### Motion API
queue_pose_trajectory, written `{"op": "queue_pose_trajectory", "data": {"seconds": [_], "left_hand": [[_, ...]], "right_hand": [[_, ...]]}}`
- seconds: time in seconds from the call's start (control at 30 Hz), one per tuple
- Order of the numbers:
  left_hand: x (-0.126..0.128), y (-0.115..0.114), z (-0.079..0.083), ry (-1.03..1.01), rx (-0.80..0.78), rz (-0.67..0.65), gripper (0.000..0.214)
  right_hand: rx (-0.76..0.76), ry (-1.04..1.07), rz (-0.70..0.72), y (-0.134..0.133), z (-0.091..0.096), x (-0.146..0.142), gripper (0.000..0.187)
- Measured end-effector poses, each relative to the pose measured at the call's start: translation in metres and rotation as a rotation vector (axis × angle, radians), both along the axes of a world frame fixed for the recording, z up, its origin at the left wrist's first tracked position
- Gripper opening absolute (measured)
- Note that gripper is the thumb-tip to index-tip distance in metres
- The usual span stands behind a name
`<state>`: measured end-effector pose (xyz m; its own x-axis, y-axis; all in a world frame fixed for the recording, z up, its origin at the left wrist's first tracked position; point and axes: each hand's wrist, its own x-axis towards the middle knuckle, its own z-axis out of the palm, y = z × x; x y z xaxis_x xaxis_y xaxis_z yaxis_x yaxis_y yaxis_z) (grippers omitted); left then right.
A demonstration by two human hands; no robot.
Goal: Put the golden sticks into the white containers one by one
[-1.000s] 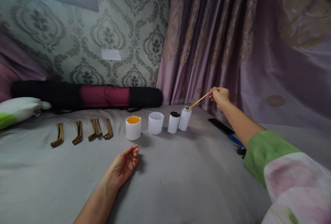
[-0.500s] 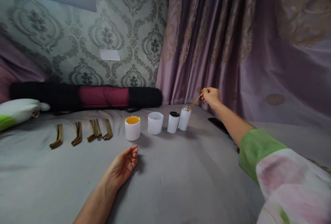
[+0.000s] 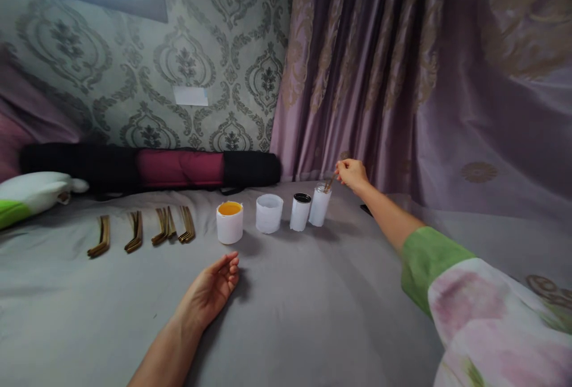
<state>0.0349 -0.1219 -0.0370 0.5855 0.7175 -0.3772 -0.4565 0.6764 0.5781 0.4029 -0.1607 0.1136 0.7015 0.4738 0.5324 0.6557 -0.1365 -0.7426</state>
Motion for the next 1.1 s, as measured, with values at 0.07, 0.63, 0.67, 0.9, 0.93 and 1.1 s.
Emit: {"op": "queue_pose_trajectory", "data": {"seconds": [0.07,0.63,0.67,0.9,0.93,1.1], "left_hand": [[0.000,0.000,-0.001,-0.003,0.004,-0.002,0.012],[0.000,0.001,-0.002,0.005,0.004,0.007,0.013],[0.000,0.002,-0.002,0.005,0.004,0.006,0.013],[0.002,0.002,-0.002,0.009,0.002,0.009,0.013],[0.002,0.002,-0.002,0.012,0.000,0.010,0.013],[0.000,0.002,-0.002,0.007,-0.004,0.006,0.013]], "right_hand": [[-0.017,0.004,0.005,0.002,-0.004,0.001,0.014],[-0.181,0.114,0.027,0.007,-0.025,0.007,0.017],[-0.190,0.120,0.027,0.007,-0.025,0.006,0.017],[-0.248,0.157,0.035,0.006,-0.023,-0.005,0.016],[-0.254,0.160,0.036,0.006,-0.023,-0.006,0.016],[-0.273,0.162,0.035,0.005,-0.024,-0.007,0.017]]}}
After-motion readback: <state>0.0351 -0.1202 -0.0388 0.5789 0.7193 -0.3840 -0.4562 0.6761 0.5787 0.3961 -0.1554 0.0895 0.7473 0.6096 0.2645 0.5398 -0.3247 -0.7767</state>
